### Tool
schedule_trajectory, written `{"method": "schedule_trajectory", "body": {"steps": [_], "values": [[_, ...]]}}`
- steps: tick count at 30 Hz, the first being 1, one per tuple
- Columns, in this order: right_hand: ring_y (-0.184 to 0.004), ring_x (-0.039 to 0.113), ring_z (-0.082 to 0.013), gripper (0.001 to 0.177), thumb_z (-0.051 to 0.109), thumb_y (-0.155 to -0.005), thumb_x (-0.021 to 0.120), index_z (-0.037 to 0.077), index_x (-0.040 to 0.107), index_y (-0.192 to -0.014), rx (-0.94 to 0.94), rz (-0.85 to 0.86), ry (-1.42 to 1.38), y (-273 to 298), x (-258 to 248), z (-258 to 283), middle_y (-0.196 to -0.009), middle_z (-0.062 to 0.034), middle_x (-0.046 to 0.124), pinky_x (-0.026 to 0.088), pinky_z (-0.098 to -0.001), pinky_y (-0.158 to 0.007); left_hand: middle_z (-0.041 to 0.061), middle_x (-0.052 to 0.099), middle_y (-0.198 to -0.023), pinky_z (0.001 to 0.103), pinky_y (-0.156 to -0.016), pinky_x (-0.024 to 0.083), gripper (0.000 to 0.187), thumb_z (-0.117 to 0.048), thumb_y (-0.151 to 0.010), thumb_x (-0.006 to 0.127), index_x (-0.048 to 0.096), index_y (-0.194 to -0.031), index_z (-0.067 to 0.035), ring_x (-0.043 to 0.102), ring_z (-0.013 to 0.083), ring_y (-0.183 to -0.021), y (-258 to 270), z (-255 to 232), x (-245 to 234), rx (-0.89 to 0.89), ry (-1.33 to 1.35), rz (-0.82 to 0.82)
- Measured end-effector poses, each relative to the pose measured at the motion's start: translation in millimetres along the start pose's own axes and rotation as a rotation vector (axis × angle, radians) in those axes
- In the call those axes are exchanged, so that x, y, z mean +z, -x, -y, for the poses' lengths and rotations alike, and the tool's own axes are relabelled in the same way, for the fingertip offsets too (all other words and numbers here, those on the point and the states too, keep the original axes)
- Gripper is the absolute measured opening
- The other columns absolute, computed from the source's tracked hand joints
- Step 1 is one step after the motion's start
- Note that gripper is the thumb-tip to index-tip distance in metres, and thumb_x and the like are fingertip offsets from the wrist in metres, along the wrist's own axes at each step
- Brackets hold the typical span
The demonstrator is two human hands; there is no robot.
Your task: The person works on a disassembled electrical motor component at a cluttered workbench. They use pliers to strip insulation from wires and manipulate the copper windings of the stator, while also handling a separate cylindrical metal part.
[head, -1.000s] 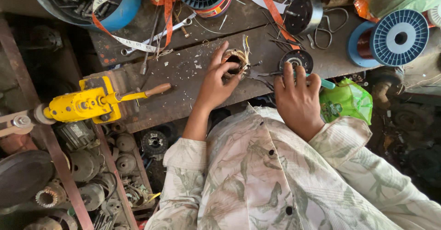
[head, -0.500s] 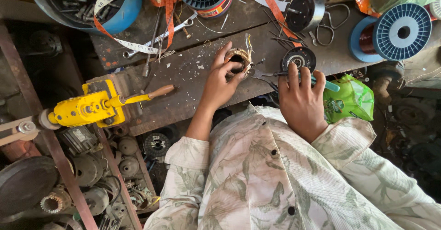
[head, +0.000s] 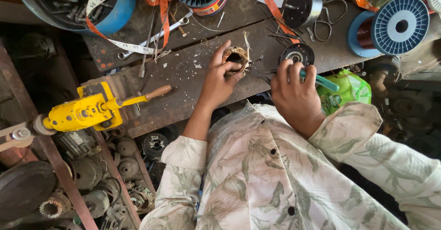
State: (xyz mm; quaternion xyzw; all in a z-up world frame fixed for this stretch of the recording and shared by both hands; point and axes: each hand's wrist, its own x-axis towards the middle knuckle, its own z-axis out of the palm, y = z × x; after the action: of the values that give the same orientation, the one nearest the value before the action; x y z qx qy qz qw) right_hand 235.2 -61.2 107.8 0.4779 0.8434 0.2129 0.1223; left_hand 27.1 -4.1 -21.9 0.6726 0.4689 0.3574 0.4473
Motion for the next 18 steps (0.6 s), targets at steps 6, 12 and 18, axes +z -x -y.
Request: {"method": "schedule_trajectory", "body": {"steps": [6,12,18], "values": [[-0.100,0.057,-0.0285,0.017,0.022,-0.085,0.062,0.006,0.068,-0.089,-0.018,0.026,-0.147,-4,10,-14,-0.113,-0.0173,0.060,0.047,-0.0442,-0.083,0.012,0.036,-0.166,0.040,-0.120,0.040,0.016,-0.010,-0.084,0.083,0.074,-0.096,-0.004,0.046,0.0315,-0.148,0,-1,1,-0.055,0.044,0.000],[-0.094,0.058,-0.0301,0.010,0.017,-0.087,0.064,0.009,0.069,-0.088,0.016,0.095,-0.352,1,33,-18,-0.102,-0.0143,0.058,0.047,-0.0421,-0.077,0.012,0.036,-0.165,0.042,-0.121,0.038,0.017,-0.009,-0.084,0.084,0.075,-0.097,-0.003,0.043,0.0336,-0.149,1,0,2,-0.025,0.017,-0.013],[-0.099,0.065,-0.0318,0.017,0.016,-0.076,0.065,0.010,0.072,-0.090,-0.022,0.061,-0.496,3,60,-30,-0.100,-0.0157,0.061,0.052,-0.0445,-0.082,0.012,0.036,-0.165,0.041,-0.120,0.039,0.017,-0.009,-0.084,0.084,0.075,-0.096,-0.003,0.040,0.0348,-0.150,1,-3,5,-0.014,-0.023,-0.011]]}}
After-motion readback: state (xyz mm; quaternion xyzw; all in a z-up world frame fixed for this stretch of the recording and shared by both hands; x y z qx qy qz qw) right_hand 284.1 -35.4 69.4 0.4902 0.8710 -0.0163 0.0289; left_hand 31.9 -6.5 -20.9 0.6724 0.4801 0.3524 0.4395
